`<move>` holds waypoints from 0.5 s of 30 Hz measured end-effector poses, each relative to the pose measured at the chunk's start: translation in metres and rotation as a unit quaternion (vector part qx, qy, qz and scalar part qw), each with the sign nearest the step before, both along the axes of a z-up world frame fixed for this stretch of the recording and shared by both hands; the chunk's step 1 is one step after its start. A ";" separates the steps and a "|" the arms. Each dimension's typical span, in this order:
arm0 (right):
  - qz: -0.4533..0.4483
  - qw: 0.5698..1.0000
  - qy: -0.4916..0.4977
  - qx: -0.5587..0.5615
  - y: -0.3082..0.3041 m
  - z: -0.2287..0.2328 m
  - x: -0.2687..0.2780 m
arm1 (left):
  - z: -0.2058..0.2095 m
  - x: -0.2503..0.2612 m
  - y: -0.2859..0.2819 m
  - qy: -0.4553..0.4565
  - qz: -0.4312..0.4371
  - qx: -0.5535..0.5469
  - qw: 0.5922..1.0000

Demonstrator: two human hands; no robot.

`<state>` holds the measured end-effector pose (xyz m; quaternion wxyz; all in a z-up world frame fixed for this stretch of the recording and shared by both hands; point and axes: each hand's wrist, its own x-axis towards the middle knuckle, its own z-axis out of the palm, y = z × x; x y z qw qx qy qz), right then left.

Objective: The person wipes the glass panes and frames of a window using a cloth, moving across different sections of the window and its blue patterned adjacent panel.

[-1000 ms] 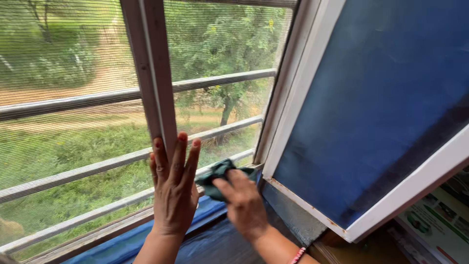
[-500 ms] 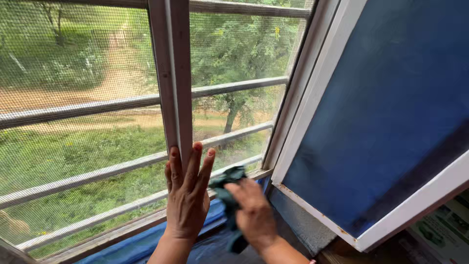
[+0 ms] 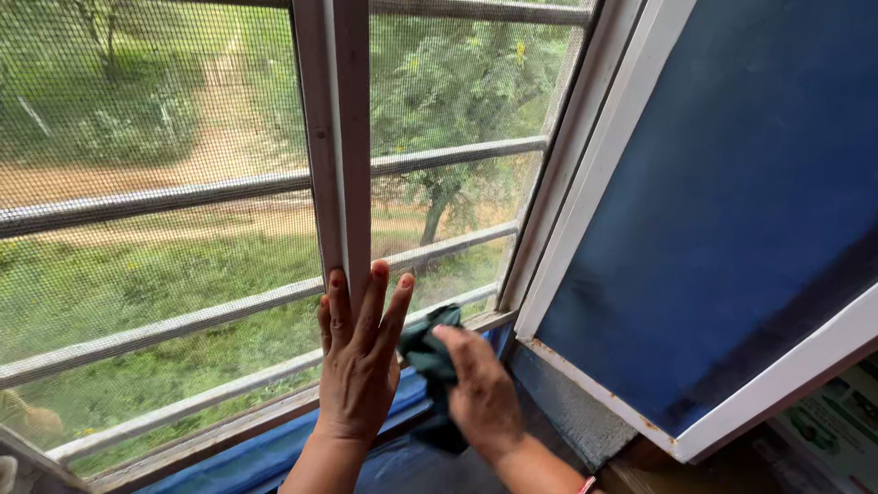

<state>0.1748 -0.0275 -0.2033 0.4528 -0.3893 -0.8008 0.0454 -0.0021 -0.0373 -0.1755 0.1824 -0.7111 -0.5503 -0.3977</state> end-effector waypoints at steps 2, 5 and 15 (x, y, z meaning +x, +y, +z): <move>-0.058 0.998 0.013 -0.028 0.007 -0.003 0.008 | -0.002 -0.001 0.000 0.013 0.013 0.002 1.000; -0.095 0.995 0.027 -0.030 0.010 -0.009 0.013 | -0.011 -0.003 -0.004 0.016 0.012 -0.014 1.000; -0.087 0.995 0.052 -0.013 0.009 -0.026 0.000 | -0.028 0.000 -0.012 0.015 0.020 -0.039 0.999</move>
